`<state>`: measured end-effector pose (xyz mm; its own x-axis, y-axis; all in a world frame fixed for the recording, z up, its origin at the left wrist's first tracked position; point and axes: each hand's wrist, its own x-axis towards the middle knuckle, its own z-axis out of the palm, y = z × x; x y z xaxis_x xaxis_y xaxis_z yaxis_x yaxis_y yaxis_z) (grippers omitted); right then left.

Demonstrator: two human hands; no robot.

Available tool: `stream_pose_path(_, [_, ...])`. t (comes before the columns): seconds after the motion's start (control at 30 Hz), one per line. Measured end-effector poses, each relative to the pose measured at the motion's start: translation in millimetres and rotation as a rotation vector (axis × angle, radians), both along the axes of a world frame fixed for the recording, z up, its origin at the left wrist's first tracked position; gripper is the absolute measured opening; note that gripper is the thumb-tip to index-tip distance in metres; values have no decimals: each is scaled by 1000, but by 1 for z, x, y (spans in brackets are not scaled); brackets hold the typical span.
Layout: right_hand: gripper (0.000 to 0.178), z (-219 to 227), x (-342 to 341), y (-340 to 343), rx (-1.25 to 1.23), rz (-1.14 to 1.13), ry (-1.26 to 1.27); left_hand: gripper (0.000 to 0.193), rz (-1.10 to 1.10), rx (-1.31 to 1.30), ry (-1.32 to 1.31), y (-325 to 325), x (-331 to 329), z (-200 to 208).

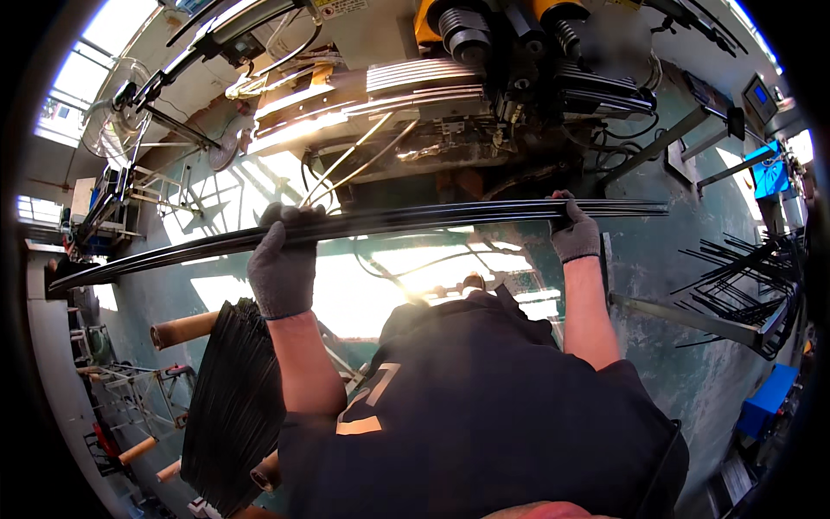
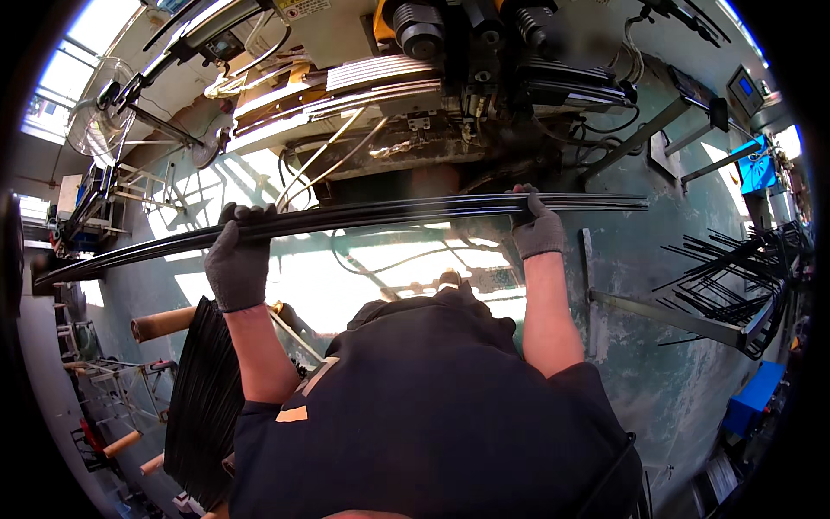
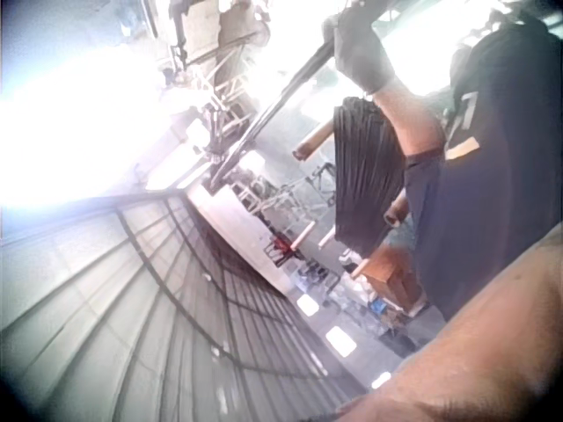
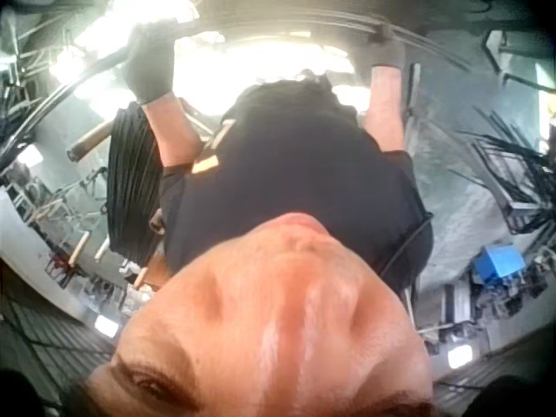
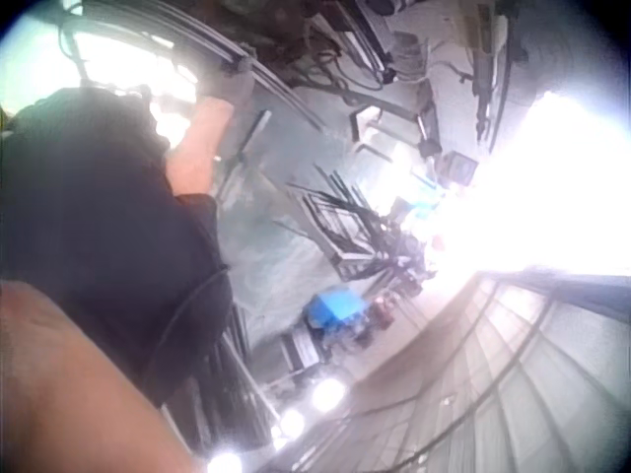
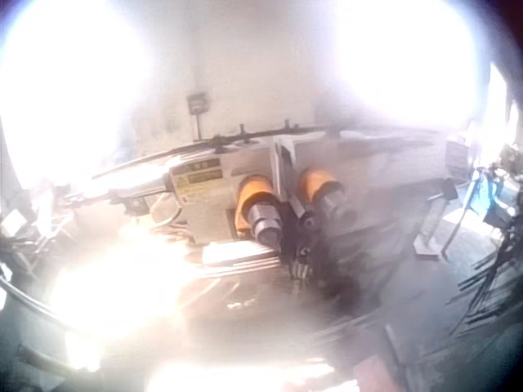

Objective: The person repeatedly picks up bundles of long metal rods, feeds them into a yellow bending machine, and removes the bent rods. They also measure a single rod on a wooden table using a tape measure and caliper before returning to the bending cycle.

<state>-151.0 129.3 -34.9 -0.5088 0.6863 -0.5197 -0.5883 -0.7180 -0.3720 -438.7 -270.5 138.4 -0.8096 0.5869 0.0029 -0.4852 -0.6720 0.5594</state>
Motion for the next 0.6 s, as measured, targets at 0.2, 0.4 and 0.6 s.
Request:
stream_pose_path(0.2, [19, 31, -18, 60, 30, -325, -145, 32, 37, -12, 198, -15, -100, 22])
stream_pose_path(0.4, [23, 79, -105, 68, 44, -348, -323, 24, 250, -238, 35, -3, -185, -22])
stream_pose_path(0.6, [28, 106, -198, 79, 233, -320, -169, 33, 307, -265, -188, 28, -282, -74])
